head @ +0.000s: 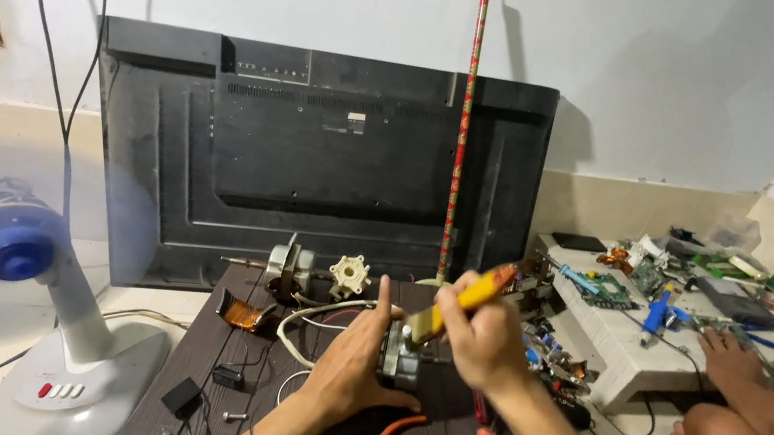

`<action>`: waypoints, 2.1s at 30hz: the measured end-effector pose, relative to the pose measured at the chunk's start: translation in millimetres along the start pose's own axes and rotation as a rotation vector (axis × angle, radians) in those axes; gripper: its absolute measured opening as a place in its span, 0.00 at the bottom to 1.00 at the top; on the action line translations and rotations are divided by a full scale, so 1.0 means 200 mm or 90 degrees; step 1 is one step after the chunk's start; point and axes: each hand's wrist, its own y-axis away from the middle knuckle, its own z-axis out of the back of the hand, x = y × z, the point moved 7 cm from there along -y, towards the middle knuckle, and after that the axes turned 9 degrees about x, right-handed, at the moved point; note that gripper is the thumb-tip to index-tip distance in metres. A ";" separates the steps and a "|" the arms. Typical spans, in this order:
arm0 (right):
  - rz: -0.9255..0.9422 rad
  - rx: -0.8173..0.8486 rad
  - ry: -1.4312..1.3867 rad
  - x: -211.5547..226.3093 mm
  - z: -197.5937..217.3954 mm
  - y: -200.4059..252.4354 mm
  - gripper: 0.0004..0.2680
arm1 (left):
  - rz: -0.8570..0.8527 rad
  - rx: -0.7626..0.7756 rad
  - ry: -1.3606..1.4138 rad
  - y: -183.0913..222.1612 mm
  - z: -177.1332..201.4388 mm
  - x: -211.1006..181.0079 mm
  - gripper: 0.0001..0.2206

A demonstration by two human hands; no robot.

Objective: Reassembling an electric motor by connecting internal components and wires using hand tools.

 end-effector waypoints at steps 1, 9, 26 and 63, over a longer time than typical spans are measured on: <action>-0.061 0.057 0.043 -0.04 -0.05 -0.01 0.09 | -0.010 -0.003 -0.007 0.01 -0.01 0.00 0.75; -0.024 -0.021 0.037 -0.14 -0.04 -0.05 0.08 | -0.021 0.004 0.000 0.02 -0.01 -0.01 0.75; -0.136 -0.038 -0.042 -0.17 0.00 -0.14 0.09 | -0.043 -0.010 0.000 0.00 0.00 0.00 0.76; -0.030 -0.020 -0.008 -0.15 -0.07 0.46 0.05 | 0.063 -0.083 0.224 -0.04 0.15 -0.05 0.20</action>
